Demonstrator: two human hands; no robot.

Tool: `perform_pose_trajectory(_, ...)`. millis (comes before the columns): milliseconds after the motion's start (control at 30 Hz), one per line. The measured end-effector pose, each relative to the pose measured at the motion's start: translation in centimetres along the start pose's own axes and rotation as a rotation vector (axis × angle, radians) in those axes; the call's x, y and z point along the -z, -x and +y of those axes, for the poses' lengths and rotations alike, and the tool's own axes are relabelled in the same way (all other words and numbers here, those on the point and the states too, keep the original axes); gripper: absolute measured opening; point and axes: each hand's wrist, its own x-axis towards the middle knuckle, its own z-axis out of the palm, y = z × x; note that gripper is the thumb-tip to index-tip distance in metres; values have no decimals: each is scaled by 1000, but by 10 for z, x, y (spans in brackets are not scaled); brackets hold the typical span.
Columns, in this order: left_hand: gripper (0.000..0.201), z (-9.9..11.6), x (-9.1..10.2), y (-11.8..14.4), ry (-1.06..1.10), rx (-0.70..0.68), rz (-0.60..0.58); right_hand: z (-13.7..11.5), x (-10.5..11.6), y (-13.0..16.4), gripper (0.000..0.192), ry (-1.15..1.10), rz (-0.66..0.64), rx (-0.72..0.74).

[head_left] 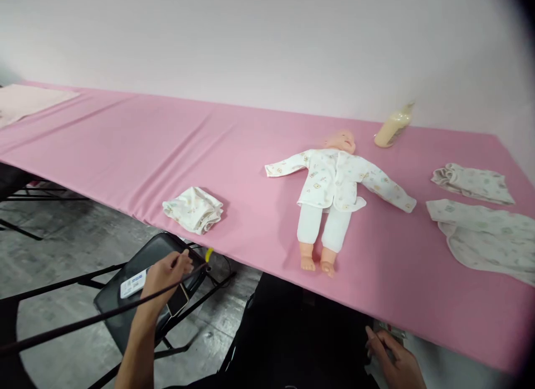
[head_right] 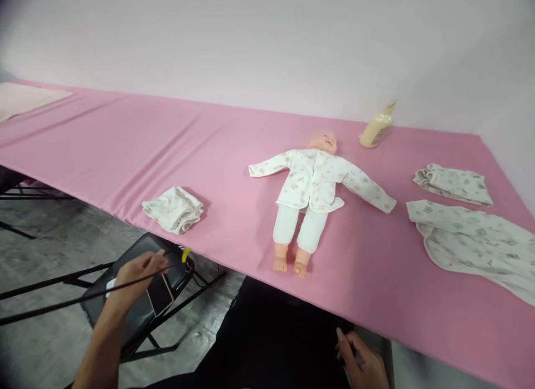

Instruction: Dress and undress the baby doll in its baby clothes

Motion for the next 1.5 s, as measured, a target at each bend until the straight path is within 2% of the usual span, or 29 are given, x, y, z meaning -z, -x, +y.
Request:
perform_pose_trajectory(67, 37, 10, 7, -11, -76, -95, 139, -7, -1, -3, 50, 3, 27, 14)
perform_pose_trajectory(133, 45, 25, 4, -24, -156, -206, 245, -19, -2, -7, 47, 4, 41, 22)
perform_pose_trajectory(200, 53, 41, -4, -37, -246, -274, 198, -35, -3, -10, 44, -12, 35, 58)
perform_pose_trajectory(300, 56, 61, -18, -56, -430, -247, 106, -64, -4, -12, 42, -58, 23, 167)
perform_pose_trajectory(367, 51, 69, -22, -64, -507, -220, 107, -84, -4, -13, 40, -86, -1, 250)
perform_pose_trajectory(467, 44, 76, -18, -72, -511, -195, 132, -107, -1, -17, 35, -130, -34, 346)
perform_pose_trajectory(567, 38, 83, -7, -74, -334, -218, 167, -126, 0, -27, 33, -171, -48, 419)
perform_pose_trajectory(700, 33, 102, 3, -60, 270, -251, 111, -162, -3, -46, 31, -193, -60, 488)
perform_pose_trajectory(800, 32, 124, 0, -37, 644, -293, 61, -200, -14, -64, 18, -167, -29, 567)
perform_pose_trajectory(900, 29, 146, -11, -11, 869, -337, -88, -231, -29, -82, 54, -72, 22, 718)
perform_pose_trajectory(933, 28, 152, -14, -4, 900, -349, -150, -237, -34, -86, 53, -58, 41, 768)
perform_pose_trajectory(1067, 31, 165, -28, 13, 869, -406, -351, -240, -42, -98, 19, -141, 138, 831)
perform_pose_trajectory(1167, 31, 168, -35, 16, 822, -422, -424, -235, -35, -101, 18, -197, 142, 825)
perform_pose_trajectory(1267, 24, 169, -38, 17, 876, -426, -381, -235, -23, -102, 11, -274, 17, 811)
perform_pose_trajectory(1367, 56, 173, -35, 15, 958, -597, -320, -241, -8, -100, 15, -379, -171, 719)
perform_pose_trajectory(1433, 69, 175, -31, 10, 940, -732, -420, -247, 2, -99, 13, -459, -287, 660)
perform_pose_trajectory(1500, 74, 180, -27, 3, 871, -789, -598, -253, 14, -98, 12, -548, -358, 638)
